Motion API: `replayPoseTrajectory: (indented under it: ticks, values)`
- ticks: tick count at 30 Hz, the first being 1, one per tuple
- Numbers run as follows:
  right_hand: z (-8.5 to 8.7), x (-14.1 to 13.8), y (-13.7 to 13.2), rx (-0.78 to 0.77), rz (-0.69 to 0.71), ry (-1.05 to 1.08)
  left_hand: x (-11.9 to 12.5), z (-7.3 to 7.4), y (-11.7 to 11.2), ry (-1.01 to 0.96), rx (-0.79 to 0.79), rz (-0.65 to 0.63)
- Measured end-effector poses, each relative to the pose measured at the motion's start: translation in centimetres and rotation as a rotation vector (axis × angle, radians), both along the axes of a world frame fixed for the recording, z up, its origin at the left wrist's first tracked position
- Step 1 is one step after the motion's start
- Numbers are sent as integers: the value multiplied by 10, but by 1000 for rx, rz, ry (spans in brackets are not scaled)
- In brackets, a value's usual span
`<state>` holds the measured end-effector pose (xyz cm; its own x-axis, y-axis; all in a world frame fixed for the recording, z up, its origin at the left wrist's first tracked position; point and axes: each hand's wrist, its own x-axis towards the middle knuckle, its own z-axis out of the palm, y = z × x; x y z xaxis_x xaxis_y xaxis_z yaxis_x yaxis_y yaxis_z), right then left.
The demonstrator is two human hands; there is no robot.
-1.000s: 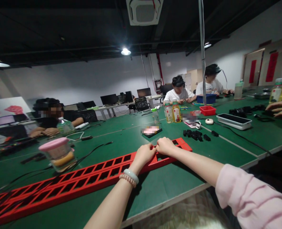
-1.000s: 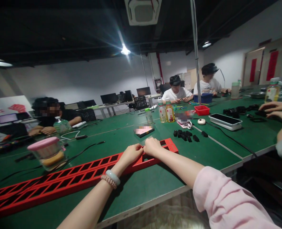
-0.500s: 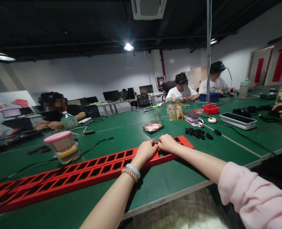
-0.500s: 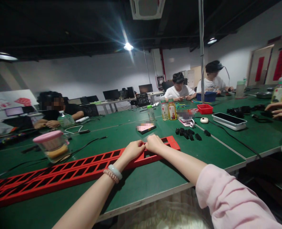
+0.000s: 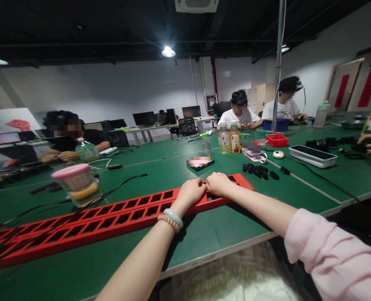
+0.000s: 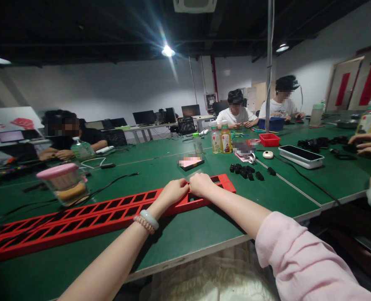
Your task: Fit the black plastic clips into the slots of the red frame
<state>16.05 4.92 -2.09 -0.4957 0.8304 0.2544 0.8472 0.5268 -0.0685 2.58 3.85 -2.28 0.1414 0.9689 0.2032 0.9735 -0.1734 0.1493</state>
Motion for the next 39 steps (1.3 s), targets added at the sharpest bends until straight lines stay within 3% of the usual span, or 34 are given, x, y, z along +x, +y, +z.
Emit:
replayPoseTrajectory:
  ticks: [11,17,24,28,31,35,39]
  values:
    - [4,8,-12,89,78,-85,-1,-1,0,20,24,-22]
    - [6,17,-7,88,189,-140,-4,-4,4,30,37,-25]
    - [5,29,3,136,201,-52,-5,-5,3,38,40,-34]
    - [7,63,28,239,64,70,-4,-3,2,36,33,-34]
    - [1,103,54,145,-115,114,-4,-2,1,29,30,-30]
    - [-14,150,82,35,-132,103,-4,-2,-1,20,29,-20]
    - [-27,168,95,-57,-110,114,-3,-1,-2,16,16,-9]
